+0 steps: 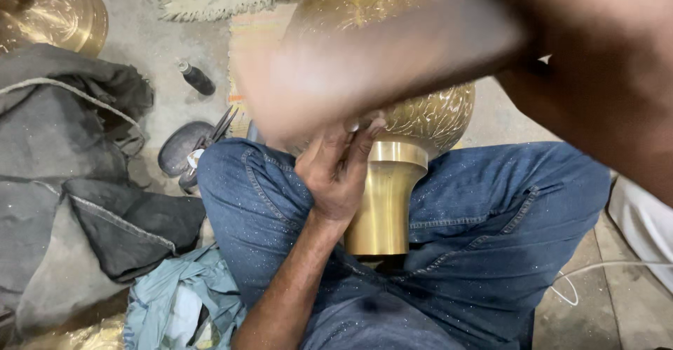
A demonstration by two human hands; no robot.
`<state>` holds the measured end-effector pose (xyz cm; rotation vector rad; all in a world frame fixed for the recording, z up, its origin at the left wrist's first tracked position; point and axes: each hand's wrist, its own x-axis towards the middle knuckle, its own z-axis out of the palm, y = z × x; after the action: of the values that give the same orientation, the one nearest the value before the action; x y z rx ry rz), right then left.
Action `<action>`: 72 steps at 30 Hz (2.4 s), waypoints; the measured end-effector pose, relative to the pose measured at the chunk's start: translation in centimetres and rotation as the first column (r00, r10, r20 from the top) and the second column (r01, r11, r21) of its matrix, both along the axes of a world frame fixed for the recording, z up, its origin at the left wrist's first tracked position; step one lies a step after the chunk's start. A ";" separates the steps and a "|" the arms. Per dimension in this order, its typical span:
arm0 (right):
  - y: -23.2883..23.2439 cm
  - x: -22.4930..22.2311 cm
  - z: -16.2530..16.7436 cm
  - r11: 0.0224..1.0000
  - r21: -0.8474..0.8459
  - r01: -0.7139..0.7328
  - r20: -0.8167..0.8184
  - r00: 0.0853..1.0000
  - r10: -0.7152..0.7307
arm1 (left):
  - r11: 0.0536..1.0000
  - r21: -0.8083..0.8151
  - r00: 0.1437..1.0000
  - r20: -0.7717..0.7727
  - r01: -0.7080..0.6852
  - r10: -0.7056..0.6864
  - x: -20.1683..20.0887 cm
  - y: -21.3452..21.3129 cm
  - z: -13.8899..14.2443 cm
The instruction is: The person sits cross-legged on the floor with a large engraved brass vessel held between their legs. They hold a chisel against the vessel's decorated surface with one hand and strike it with a wooden mallet in the other hand, working the pattern across the brass surface.
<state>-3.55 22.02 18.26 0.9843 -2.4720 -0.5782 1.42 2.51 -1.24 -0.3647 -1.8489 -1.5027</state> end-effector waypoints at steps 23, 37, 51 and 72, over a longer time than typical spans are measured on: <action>0.1 -0.5 -3.1 0.943 -0.332 0.022 0.174 0.984 0.038 | 1.000 -0.019 1.000 -0.022 0.007 -0.007 -0.2 -0.1 -0.7; -0.6 0.0 0.6 0.995 -0.064 0.079 0.067 0.995 -0.075 | 0.998 -0.001 0.998 -0.013 0.065 -0.065 0.0 -0.2 1.0; 3.3 -0.7 -2.6 0.989 -0.144 0.035 0.110 0.994 -0.019 | 0.998 -0.054 0.999 -0.031 0.038 -0.040 -0.1 -0.4 0.1; 0.5 2.0 0.2 0.816 -0.577 0.037 0.305 0.937 0.172 | 0.987 -0.153 0.998 -0.055 -0.045 0.037 0.1 -1.0 0.0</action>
<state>-1.58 22.49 18.43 0.9653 -2.6315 0.4064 1.54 1.56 -1.21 -0.4325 -1.9251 -1.3138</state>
